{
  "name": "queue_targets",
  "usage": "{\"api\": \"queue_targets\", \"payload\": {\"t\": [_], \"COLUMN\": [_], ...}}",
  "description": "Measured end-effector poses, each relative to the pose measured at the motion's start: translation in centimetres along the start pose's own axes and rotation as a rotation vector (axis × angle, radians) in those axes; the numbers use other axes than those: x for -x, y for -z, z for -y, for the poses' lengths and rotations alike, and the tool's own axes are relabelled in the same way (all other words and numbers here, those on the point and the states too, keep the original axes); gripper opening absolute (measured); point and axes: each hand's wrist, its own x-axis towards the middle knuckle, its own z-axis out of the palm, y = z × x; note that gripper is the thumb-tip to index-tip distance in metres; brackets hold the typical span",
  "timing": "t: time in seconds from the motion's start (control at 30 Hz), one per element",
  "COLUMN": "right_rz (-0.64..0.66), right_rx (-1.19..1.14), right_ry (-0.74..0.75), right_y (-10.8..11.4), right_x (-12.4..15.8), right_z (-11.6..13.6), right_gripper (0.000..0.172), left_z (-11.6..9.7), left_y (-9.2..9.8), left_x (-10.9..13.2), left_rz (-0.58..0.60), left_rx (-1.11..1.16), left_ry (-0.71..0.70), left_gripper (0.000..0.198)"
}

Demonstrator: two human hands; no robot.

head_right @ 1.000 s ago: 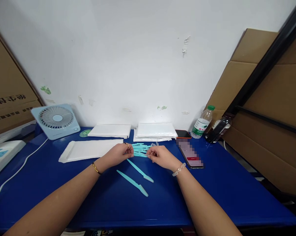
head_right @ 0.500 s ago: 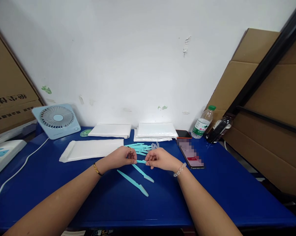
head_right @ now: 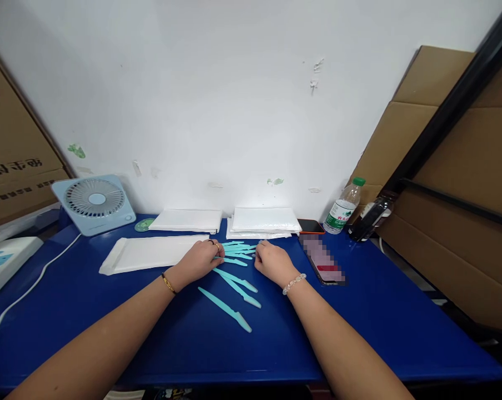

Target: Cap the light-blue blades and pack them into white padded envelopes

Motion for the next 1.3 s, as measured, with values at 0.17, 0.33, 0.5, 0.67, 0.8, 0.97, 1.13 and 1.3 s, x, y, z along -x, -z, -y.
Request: {"api": "queue_targets", "payload": {"t": [0.17,0.33,0.5,0.67,0.8,0.97,1.13,1.3], "right_rz": [0.004,-0.003,0.018,0.135,0.233,-0.074,-0.080,-0.018], "right_rx": [-0.417,-0.598,-0.589,-0.588,-0.561,-0.225,-0.065,0.036], "right_ry": [-0.051,-0.016,0.012,0.077,0.088,-0.074,-0.179,-0.194], "right_y": [0.8,1.9,2.2,2.5,2.7,2.5,1.5,1.0], "right_x": [0.3,0.6,0.8,1.2,1.2,0.4,-0.1,-0.1], "right_z": [-1.0,-0.7,0.5,1.2,0.6,-2.6,-4.6,-4.4], "right_gripper": [0.013,0.023,0.025,0.023,0.023,0.017,0.012,0.011], "left_z": [-0.1,-0.2,-0.6,-1.3,-1.4,-0.3,0.5,0.4], "left_y": [0.9,1.7,1.9,1.7,1.3,0.5,-0.2,-0.4], "left_x": [0.0,0.1,0.3,0.6,0.7,0.2,-0.2,-0.3], "left_rz": [-0.028,-0.072,-0.064,0.038,0.131,-0.037,-0.047,-0.029], "left_rx": [0.117,0.246,0.293,0.364,0.336,0.073,-0.001,0.006], "left_ry": [0.028,0.058,0.066,-0.022,-0.072,-0.035,0.001,0.009], "left_gripper": [0.011,0.013,0.012,0.013,0.016,0.021,0.018,0.011]}}
